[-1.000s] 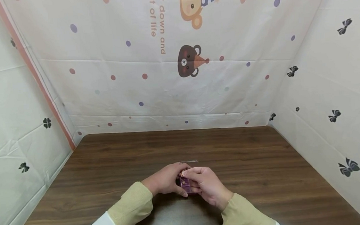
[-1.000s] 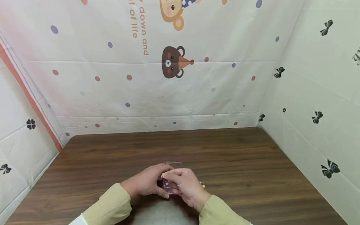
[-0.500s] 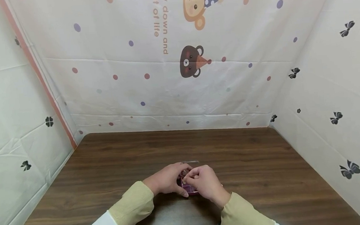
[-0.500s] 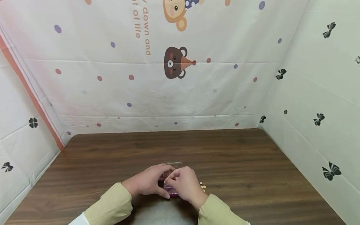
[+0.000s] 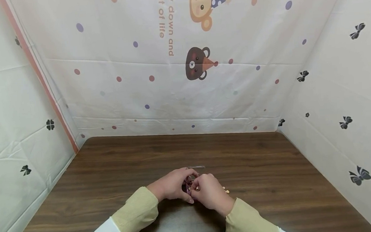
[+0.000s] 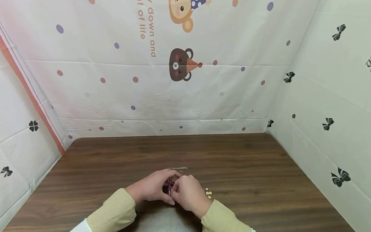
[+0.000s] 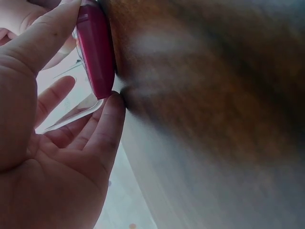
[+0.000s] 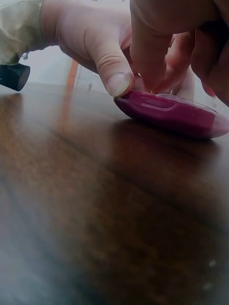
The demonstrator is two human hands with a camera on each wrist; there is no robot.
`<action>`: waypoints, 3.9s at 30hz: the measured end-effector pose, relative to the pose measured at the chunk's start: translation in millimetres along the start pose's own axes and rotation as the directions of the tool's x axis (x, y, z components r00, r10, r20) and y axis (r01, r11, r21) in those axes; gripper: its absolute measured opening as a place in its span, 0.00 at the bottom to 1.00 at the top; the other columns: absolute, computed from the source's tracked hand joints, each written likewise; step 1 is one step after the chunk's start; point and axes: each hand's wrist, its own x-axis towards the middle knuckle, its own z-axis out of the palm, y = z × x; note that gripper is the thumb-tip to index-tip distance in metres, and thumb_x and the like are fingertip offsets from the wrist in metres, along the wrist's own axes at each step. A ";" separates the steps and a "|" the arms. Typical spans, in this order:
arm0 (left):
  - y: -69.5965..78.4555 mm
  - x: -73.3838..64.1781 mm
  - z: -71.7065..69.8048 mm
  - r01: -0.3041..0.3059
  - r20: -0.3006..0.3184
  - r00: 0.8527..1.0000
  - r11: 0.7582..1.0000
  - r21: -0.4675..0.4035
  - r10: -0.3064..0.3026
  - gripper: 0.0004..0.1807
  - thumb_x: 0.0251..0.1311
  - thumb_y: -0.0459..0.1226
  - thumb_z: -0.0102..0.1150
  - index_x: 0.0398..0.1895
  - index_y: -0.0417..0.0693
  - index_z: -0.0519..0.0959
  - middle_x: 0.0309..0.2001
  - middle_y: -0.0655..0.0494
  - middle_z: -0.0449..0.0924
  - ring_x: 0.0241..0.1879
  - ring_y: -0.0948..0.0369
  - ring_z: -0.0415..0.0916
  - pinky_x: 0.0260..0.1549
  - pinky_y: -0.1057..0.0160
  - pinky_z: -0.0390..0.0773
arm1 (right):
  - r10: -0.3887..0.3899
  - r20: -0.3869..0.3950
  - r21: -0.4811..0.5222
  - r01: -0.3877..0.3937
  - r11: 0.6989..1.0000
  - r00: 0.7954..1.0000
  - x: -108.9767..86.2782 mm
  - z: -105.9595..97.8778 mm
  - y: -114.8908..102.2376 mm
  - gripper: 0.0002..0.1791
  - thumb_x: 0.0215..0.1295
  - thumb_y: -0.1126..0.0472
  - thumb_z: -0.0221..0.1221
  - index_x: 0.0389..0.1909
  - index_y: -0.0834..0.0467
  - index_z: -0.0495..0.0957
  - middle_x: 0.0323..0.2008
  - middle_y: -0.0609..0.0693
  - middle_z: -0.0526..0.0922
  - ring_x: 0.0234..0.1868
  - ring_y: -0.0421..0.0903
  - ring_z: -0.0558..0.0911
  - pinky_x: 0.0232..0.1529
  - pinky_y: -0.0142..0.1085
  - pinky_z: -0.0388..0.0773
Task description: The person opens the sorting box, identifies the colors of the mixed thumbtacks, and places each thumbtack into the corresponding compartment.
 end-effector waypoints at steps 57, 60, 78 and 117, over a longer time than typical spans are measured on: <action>2.0 -0.3 0.9 0.054 0.002 0.999 0.998 -0.020 -0.054 0.40 0.41 0.47 0.85 0.61 0.58 0.76 0.50 0.58 0.79 0.50 0.62 0.77 0.53 0.59 0.77 | -0.063 0.147 -0.229 0.096 0.969 0.987 -28.1 -61.0 66.7 0.06 0.54 0.62 0.73 0.24 0.48 0.86 0.27 0.39 0.81 0.28 0.32 0.72 0.30 0.31 0.72; 1.4 -0.1 1.2 0.052 0.002 0.999 0.998 -0.018 -0.052 0.41 0.41 0.48 0.85 0.61 0.58 0.76 0.50 0.58 0.79 0.50 0.62 0.76 0.53 0.59 0.77 | -0.067 0.144 -0.217 0.098 0.971 0.987 -28.1 -59.3 66.7 0.07 0.54 0.62 0.73 0.23 0.49 0.86 0.26 0.39 0.81 0.27 0.31 0.71 0.28 0.30 0.71; 0.4 0.5 2.0 0.049 -0.004 0.999 0.999 -0.017 -0.049 0.41 0.41 0.48 0.85 0.61 0.58 0.76 0.48 0.59 0.78 0.49 0.63 0.75 0.52 0.60 0.77 | -0.104 0.122 -0.203 0.127 0.971 0.987 -25.3 -57.0 66.8 0.08 0.60 0.64 0.69 0.24 0.51 0.83 0.23 0.38 0.77 0.25 0.30 0.69 0.27 0.28 0.70; 1.1 0.8 2.3 0.033 0.009 0.999 0.999 -0.014 -0.033 0.40 0.43 0.50 0.84 0.62 0.57 0.76 0.51 0.59 0.78 0.49 0.64 0.76 0.52 0.62 0.77 | 0.026 0.054 0.716 -0.057 0.695 0.998 -17.0 -41.6 48.7 0.09 0.76 0.55 0.58 0.39 0.56 0.82 0.22 0.42 0.70 0.20 0.34 0.65 0.21 0.28 0.64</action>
